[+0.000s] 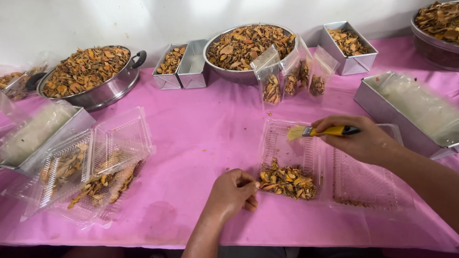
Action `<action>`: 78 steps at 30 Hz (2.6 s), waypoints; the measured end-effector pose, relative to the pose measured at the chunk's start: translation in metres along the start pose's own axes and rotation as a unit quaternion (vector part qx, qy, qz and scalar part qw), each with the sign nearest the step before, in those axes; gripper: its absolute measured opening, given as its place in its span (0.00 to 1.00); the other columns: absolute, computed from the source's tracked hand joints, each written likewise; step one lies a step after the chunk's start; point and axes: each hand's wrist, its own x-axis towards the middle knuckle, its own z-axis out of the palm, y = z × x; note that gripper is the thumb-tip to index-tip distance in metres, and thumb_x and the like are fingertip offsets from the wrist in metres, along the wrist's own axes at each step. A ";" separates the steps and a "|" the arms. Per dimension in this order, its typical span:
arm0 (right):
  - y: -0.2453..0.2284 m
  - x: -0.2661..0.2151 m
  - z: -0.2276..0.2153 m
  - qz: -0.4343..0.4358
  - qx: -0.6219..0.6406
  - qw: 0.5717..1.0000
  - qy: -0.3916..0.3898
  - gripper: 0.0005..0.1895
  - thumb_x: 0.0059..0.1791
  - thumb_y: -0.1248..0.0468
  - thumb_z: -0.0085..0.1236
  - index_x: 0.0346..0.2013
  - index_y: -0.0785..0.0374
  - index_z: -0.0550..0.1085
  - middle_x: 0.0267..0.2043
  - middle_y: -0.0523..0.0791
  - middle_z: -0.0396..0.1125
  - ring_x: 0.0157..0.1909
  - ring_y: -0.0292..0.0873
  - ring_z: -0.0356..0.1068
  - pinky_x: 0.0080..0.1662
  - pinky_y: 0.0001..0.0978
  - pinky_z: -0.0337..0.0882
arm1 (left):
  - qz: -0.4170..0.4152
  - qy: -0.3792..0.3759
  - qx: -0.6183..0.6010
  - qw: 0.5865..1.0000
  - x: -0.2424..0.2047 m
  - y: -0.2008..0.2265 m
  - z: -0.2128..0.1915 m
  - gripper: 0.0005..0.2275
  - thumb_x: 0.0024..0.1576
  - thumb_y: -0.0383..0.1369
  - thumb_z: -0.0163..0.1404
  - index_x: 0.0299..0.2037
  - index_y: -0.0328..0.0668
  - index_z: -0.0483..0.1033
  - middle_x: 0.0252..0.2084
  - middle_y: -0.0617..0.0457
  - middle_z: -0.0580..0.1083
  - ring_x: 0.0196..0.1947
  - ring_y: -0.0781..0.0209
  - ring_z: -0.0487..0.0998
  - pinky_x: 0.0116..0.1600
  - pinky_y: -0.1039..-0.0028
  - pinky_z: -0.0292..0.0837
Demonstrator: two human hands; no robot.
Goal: Packing dried tea leaves into plastic containers and small bags using hands and a brush.
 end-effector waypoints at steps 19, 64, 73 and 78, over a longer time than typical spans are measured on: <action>-0.060 -0.009 -0.015 0.042 -0.055 0.980 -0.185 0.19 0.48 0.55 0.57 0.51 0.46 0.85 0.51 0.33 0.86 0.51 0.29 0.82 0.52 0.26 0.79 | -0.016 -0.031 -0.013 0.999 -0.032 0.006 0.017 0.17 0.66 0.27 0.46 0.66 0.39 0.68 0.28 0.42 0.77 0.20 0.54 0.80 0.27 0.70 0.83; -0.063 -0.002 -0.093 0.176 0.304 0.909 0.224 0.10 0.56 0.68 0.47 0.45 0.74 0.73 0.49 0.58 0.74 0.49 0.56 0.73 0.54 0.54 0.75 | 0.361 -0.027 0.041 0.931 0.068 0.099 0.040 0.42 0.47 0.40 0.61 0.74 0.54 0.53 0.72 0.48 0.63 0.66 0.50 0.70 0.66 0.57 0.72; -0.045 0.055 -0.012 0.292 0.363 0.885 -0.003 0.11 0.53 0.75 0.49 0.47 0.81 0.71 0.37 0.68 0.70 0.34 0.70 0.71 0.39 0.61 0.74 | 0.436 -0.050 0.048 0.897 0.030 0.110 -0.007 0.65 0.33 0.55 0.60 0.71 0.64 0.13 0.80 0.51 0.17 0.81 0.53 0.27 0.73 0.39 0.43; -0.079 0.071 -0.006 0.277 0.228 0.931 0.061 0.19 0.51 0.79 0.52 0.58 0.75 0.70 0.40 0.66 0.70 0.31 0.63 0.71 0.34 0.54 0.77 | 0.610 0.170 0.402 0.661 0.063 0.091 -0.011 0.65 0.41 0.71 0.52 0.73 0.54 0.11 0.78 0.44 0.18 0.80 0.43 0.22 0.76 0.33 0.17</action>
